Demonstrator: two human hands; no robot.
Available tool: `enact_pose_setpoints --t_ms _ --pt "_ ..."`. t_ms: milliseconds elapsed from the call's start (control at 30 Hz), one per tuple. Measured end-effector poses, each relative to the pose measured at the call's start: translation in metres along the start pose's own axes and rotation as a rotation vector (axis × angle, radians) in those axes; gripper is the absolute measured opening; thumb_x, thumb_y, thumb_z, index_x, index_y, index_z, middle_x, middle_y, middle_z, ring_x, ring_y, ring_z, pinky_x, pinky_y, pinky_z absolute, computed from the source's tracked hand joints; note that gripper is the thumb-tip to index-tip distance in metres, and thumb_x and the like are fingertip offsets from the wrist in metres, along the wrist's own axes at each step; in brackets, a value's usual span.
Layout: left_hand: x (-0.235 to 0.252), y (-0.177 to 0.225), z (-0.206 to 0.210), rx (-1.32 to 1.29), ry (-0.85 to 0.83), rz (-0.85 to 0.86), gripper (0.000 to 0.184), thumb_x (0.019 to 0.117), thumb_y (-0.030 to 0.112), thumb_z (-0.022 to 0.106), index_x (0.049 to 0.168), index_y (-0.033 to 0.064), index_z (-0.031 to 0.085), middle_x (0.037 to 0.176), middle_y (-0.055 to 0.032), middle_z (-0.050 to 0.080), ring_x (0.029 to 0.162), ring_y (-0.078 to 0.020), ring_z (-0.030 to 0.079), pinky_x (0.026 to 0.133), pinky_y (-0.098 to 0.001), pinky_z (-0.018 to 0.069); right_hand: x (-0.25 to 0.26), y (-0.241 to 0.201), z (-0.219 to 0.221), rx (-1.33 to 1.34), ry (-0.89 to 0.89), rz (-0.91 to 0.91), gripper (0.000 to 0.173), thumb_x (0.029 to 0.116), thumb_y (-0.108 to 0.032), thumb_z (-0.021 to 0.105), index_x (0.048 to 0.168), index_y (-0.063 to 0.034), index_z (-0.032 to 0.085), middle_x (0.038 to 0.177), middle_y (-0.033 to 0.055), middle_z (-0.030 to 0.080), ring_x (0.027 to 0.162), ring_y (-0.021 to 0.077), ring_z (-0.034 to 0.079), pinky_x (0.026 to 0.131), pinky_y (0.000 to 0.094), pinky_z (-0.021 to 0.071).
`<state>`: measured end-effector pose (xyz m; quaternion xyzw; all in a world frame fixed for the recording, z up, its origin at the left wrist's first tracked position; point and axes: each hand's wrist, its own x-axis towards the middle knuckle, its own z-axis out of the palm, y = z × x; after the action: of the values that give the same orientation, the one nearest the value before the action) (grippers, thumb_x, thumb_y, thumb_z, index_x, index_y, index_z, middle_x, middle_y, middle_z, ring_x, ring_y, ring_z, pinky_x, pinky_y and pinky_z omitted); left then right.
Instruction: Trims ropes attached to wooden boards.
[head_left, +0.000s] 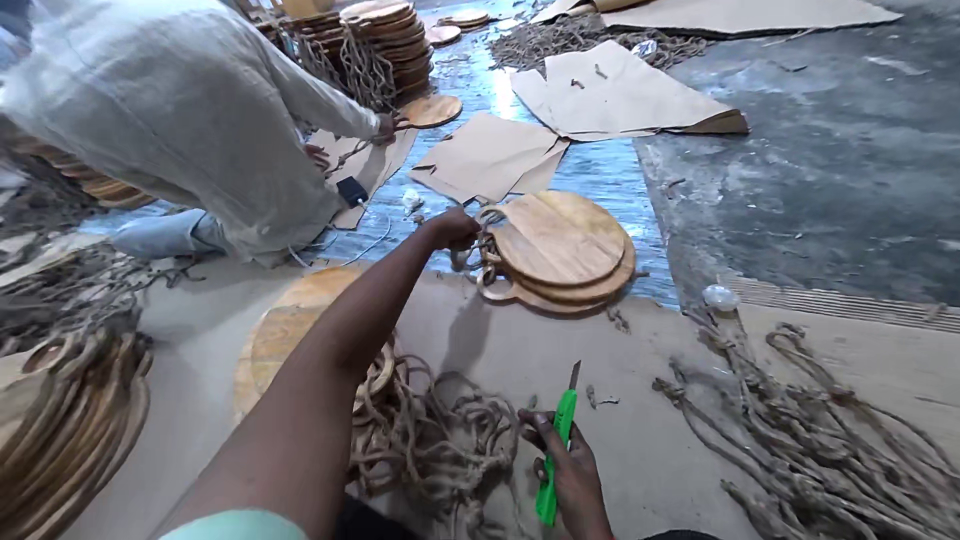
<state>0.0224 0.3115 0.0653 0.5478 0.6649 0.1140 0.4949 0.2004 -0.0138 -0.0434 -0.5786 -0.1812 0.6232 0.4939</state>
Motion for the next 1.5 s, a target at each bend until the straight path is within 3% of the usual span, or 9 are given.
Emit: enact_pose_setpoints --t_ms 200,333,567,733,867,1100,1267,1400,1500 --pt "-0.043 -0.079 -0.043 0.587 0.155 -0.017 0.037 0.1059 0.014 0.053 0.141 0.0 0.054 0.121 -0.026 0.065 0.103 -0.0384 0.067 0.089 -0.0579 0.0539 0.005 0.01 -0.001 -0.059 0.028 0.066 0.018 0.1075 -0.014 0.053 0.118 -0.001 0.059 0.098 0.0082 0.075 0.073 0.0103 0.068 0.048 0.0194 0.0435" --pt "-0.093 -0.14 -0.071 0.771 0.573 0.102 0.051 0.0968 0.015 0.066 0.143 -0.0008 0.054 0.144 -0.034 0.049 0.136 -0.0569 0.043 0.103 -0.0773 0.0357 0.006 0.007 -0.001 -0.102 0.026 0.083 0.021 0.1073 -0.016 0.054 0.122 -0.001 0.058 0.098 0.0098 0.074 0.069 0.0109 0.066 0.049 0.0206 0.0425" --pt "-0.221 -0.212 0.053 0.865 -0.033 0.344 0.061 0.0807 0.007 0.084 0.138 0.0148 0.064 0.145 -0.0185 0.056 0.139 -0.0431 0.046 0.111 -0.0654 0.0374 0.008 0.014 -0.018 -0.238 0.056 0.049 0.027 0.1063 -0.027 0.058 0.124 -0.0071 0.06 0.107 0.0071 0.073 0.079 0.0138 0.066 0.059 0.0276 0.0465" --pt "-0.23 -0.253 0.104 1.081 -0.052 0.552 0.041 0.0838 0.008 0.081 0.123 0.0126 0.072 0.138 -0.0133 0.062 0.145 -0.0368 0.042 0.12 -0.0681 0.0199 0.025 0.033 -0.054 -0.893 0.317 -0.146 0.055 0.0979 -0.017 0.066 0.146 -0.0005 0.046 0.131 0.0333 0.057 0.111 0.051 0.061 0.089 0.0672 0.05" --pt "-0.228 -0.249 0.134 1.072 -0.174 0.748 0.046 0.0847 0.02 0.082 0.127 0.0089 0.068 0.126 -0.0153 0.067 0.127 -0.0359 0.058 0.112 -0.0576 0.0405 0.02 0.037 -0.055 -1.106 0.441 -0.179 0.064 0.0911 -0.012 0.071 0.15 -0.0048 0.046 0.151 0.0308 0.042 0.134 0.054 0.043 0.1 0.0707 0.0418" --pt "-0.224 -0.228 0.179 0.793 -0.113 0.472 0.048 0.0953 0.024 0.072 0.138 0.0054 0.059 0.14 -0.0185 0.058 0.133 -0.0386 0.052 0.109 -0.0567 0.0431 0.0 0.061 -0.016 -1.389 -0.206 -0.531 0.043 0.0909 -0.01 0.073 0.134 -0.0083 0.066 0.147 0.0205 0.054 0.135 0.042 0.05 0.111 0.0588 0.0422" --pt "-0.23 -0.229 0.163 0.663 -0.072 0.473 0.045 0.0983 0.022 0.068 0.14 0.0076 0.059 0.149 -0.0165 0.052 0.139 -0.0371 0.048 0.112 -0.0575 0.0391 0.0 0.052 -0.012 -1.379 -0.163 -0.732 0.023 0.0934 -0.017 0.069 0.112 -0.0045 0.075 0.138 0.0165 0.062 0.137 0.0397 0.049 0.115 0.0585 0.0371" --pt "-0.235 -0.227 0.128 0.726 0.061 0.479 0.058 0.0933 0.023 0.073 0.147 0.0132 0.054 0.148 -0.0131 0.055 0.146 -0.0327 0.042 0.12 -0.0587 0.0287 -0.022 0.026 -0.034 -0.94 -0.063 -1.035 0.029 0.0893 -0.018 0.065 0.106 0.0031 0.073 0.098 0.0152 0.074 0.096 0.0309 0.072 0.092 0.0509 0.0566" --pt "-0.22 -0.232 0.089 0.724 0.29 0.429 0.038 0.0948 0.011 0.068 0.133 0.012 0.066 0.141 -0.0152 0.06 0.144 -0.0363 0.043 0.117 -0.0617 0.0309 -0.05 0.015 -0.057 -0.731 -0.045 -0.971 0.032 0.0912 -0.024 0.066 0.106 0.0044 0.071 0.07 0.0029 0.064 0.055 0.0052 0.056 0.053 0.0239 0.0503"
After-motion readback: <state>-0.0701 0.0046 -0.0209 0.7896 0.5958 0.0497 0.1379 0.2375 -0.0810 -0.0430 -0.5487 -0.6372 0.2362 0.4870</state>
